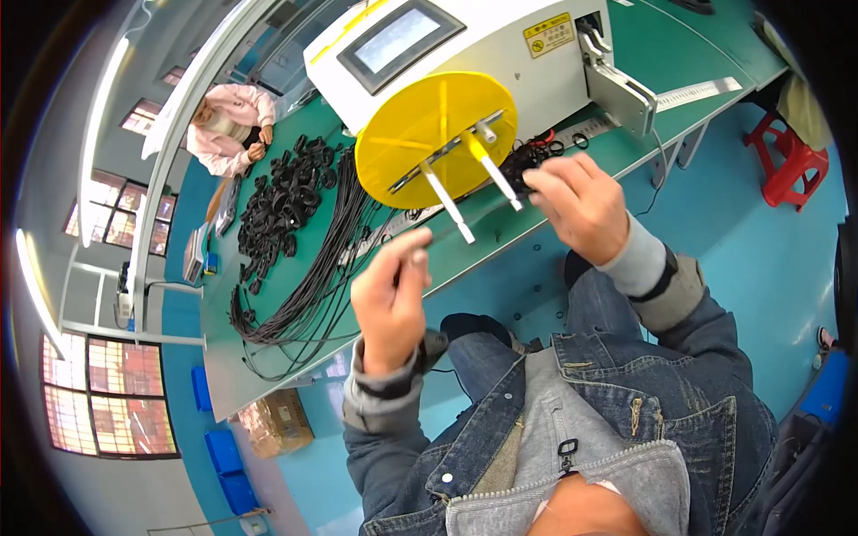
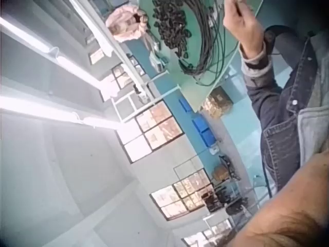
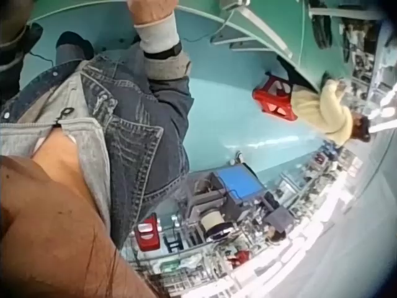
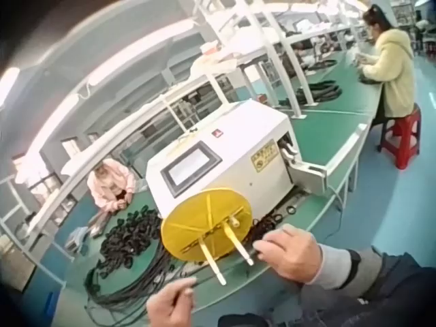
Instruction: The person picks up a cable, winds it around the pegs of a machine, and removes the coiled cable to secure it with a rubber band. This process is repeated for several cables.
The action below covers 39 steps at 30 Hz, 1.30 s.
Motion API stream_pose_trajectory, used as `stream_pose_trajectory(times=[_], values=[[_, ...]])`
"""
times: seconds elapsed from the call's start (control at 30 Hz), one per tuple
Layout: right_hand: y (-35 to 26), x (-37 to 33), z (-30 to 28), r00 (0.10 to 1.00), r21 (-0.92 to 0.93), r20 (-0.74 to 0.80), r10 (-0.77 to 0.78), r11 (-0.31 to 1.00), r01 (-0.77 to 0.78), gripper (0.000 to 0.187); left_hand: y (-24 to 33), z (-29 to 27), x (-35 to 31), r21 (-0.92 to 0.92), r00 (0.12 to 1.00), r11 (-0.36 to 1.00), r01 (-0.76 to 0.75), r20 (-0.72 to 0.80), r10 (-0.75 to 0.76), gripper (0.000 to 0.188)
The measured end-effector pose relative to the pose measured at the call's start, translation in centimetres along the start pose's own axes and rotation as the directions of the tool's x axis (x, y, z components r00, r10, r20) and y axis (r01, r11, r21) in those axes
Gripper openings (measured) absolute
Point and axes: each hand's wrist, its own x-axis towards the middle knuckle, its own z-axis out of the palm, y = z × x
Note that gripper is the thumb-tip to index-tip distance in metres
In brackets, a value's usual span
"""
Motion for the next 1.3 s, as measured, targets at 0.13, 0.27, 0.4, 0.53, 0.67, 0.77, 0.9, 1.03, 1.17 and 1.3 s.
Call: stream_pose_trajectory(times=[0.13, 0.27, 0.4, 0.53, 0.67, 0.77, 0.9, 1.03, 1.17, 1.3], values=[[2.6, -0.4, 4.4, 0.996, 0.06, -0.065, 0.058, 0.997, -0.055, 0.015, -5.4, 1.6, 3.2, -0.077, 0.999, 0.997, 0.018, -0.047, -0.021, 0.012], [3.3, 0.3, 7.8, 0.896, 0.438, 0.052, 0.441, 0.796, -0.417, 0.01, -7.5, 2.1, 4.0, -0.137, 0.998, 0.99, 0.03, -0.053, -0.038, 0.013], [4.1, 1.0, 9.5, 0.857, 0.408, 0.025, 0.515, 0.777, -0.479, 0.011, -7.8, 2.3, 5.0, -0.137, 0.996, 0.99, 0.035, -0.074, -0.046, 0.013], [4.4, 0.2, 9.2, 0.841, 0.287, -0.082, 0.535, 0.821, -0.494, 0.012, -8.2, 2.2, 5.2, -0.126, 0.995, 0.989, 0.076, -0.055, -0.083, 0.015], [4.1, -3.6, 7.3, 0.801, 0.277, -0.065, 0.595, 0.782, -0.558, 0.013, -8.7, 2.4, 4.3, -0.173, 0.996, 0.984, 0.045, -0.071, -0.058, 0.017], [3.9, -6.8, 6.5, 0.772, 0.292, 0.066, 0.632, 0.728, -0.62, 0.013, -8.7, 2.4, 4.1, -0.202, 0.993, 0.979, 0.039, -0.097, -0.059, 0.019], [2.9, -9.6, 5.4, 0.706, 0.326, 0.213, 0.675, 0.632, -0.703, 0.012, -8.4, 2.0, 3.4, -0.108, 0.982, 0.994, -0.028, -0.187, 0.008, 0.017], [2.0, -10.7, 4.3, 0.645, 0.333, 0.343, 0.683, 0.553, -0.764, 0.012, -6.7, 1.5, 3.1, 0.315, 0.936, 0.914, -0.257, -0.153, 0.316, 0.016], [1.4, -11.2, 4.2, 0.617, 0.328, 0.436, 0.656, 0.522, -0.787, 0.012, -5.8, 1.4, 2.3, 0.376, 0.935, 0.889, -0.261, -0.131, 0.33, 0.015], [0.9, -11.1, 3.9, 0.597, 0.321, 0.485, 0.639, 0.505, -0.801, 0.012, -5.8, 1.6, 1.6, 0.346, 0.934, 0.903, -0.256, -0.151, 0.323, 0.015]])
